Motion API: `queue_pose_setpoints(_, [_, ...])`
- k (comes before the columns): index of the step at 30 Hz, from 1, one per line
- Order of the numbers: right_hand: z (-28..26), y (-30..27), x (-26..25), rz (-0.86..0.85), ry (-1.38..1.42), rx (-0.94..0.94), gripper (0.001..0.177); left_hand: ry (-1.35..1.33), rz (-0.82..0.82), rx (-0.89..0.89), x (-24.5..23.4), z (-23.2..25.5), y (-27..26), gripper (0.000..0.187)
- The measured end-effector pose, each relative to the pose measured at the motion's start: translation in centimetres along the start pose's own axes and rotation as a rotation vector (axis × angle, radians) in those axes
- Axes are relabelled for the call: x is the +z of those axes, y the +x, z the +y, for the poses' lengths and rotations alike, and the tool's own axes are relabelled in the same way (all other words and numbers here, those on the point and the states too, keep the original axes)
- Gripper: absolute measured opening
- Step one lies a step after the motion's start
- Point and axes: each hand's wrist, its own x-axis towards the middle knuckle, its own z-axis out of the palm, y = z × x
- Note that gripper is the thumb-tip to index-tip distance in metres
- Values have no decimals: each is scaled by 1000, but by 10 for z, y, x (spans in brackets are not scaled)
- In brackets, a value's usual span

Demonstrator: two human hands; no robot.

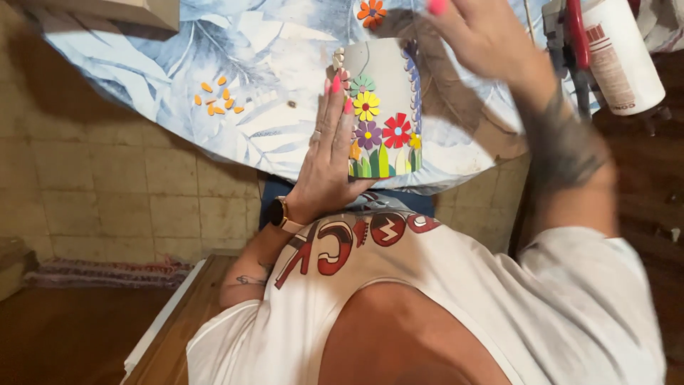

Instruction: Decorating a cylindrical container with small flower-shaped mosaic pieces using pliers and hands

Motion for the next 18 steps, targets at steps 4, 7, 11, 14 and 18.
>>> queue_pose_setpoints(4, [-33, -38, 51, 683, 145, 125, 59, -31, -11, -24, 1, -7, 1, 95])
queue_pose_setpoints(7, [-20, -60, 100, 1073, 281, 130, 68, -126, 58, -88, 4, -9, 2, 96])
queue_pose_setpoints(11, [0, -60, 122, 1262, 144, -105, 61, -212, 130, -108, 13, -13, 1, 107])
queue_pose_setpoints(14, [13, -59, 128, 1230, -93, -119, 59, -203, 185, -46, 10, -12, 8, 98])
queue_pose_setpoints(18, [-4, -51, 121, 1207, -38, -72, 58, -141, 222, 13, 12, -15, 8, 94])
